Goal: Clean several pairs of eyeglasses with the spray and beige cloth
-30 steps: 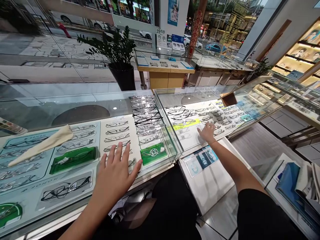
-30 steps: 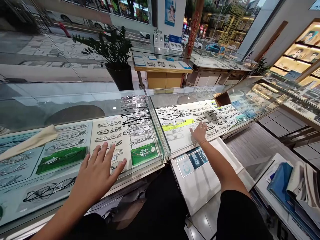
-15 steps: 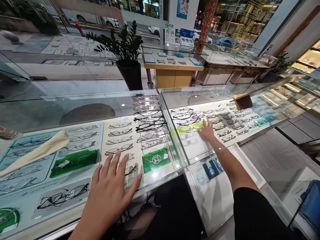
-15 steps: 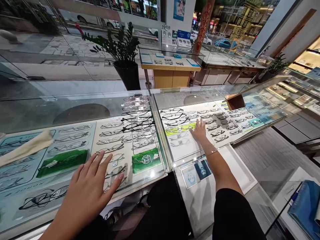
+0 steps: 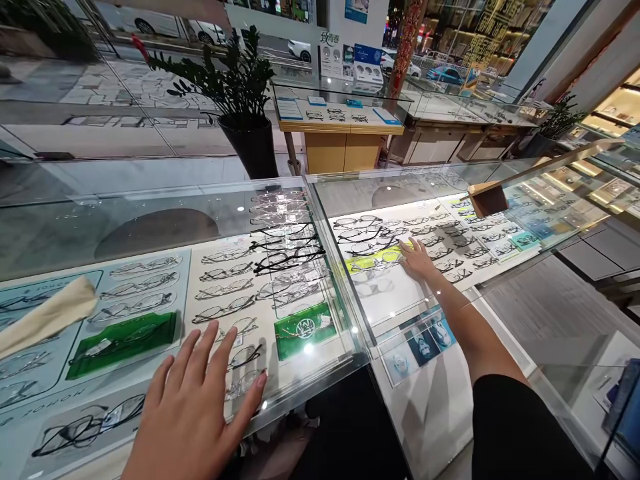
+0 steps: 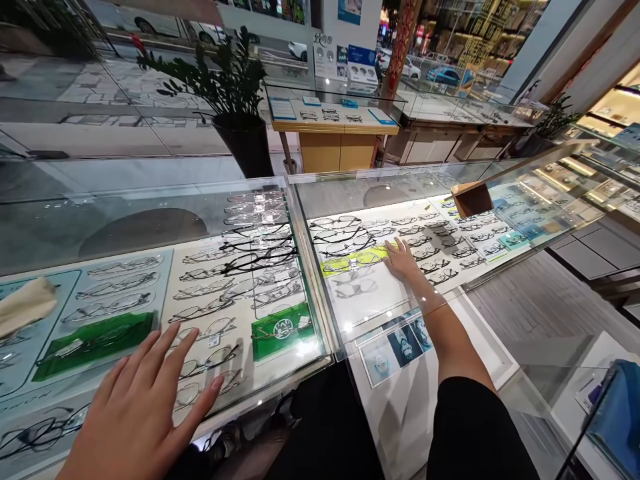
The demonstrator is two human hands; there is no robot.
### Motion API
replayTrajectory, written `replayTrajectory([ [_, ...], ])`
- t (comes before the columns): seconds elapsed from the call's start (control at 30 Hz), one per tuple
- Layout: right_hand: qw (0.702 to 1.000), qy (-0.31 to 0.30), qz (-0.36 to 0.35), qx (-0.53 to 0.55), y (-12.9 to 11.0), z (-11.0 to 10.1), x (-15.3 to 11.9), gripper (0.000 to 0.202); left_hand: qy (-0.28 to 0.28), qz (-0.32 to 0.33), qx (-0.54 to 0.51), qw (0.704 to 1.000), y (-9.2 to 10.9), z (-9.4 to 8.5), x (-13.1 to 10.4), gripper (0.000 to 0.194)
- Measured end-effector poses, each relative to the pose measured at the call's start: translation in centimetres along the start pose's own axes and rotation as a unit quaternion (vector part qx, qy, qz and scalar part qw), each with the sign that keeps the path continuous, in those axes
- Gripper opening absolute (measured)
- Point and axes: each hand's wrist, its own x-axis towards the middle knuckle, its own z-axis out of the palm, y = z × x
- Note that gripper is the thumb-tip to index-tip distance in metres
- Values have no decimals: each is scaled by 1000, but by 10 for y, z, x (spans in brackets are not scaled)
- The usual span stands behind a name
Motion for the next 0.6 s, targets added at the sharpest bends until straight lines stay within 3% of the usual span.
replayTrajectory([
  [0.3, 998, 11, -69, -4, 19, 2, 35, 64, 19, 24, 8, 999, -7, 3, -2, 82],
  [0.6, 998, 2, -60, 14, 30, 1, 46, 66, 15, 19, 14, 1000, -7, 1, -2, 80],
])
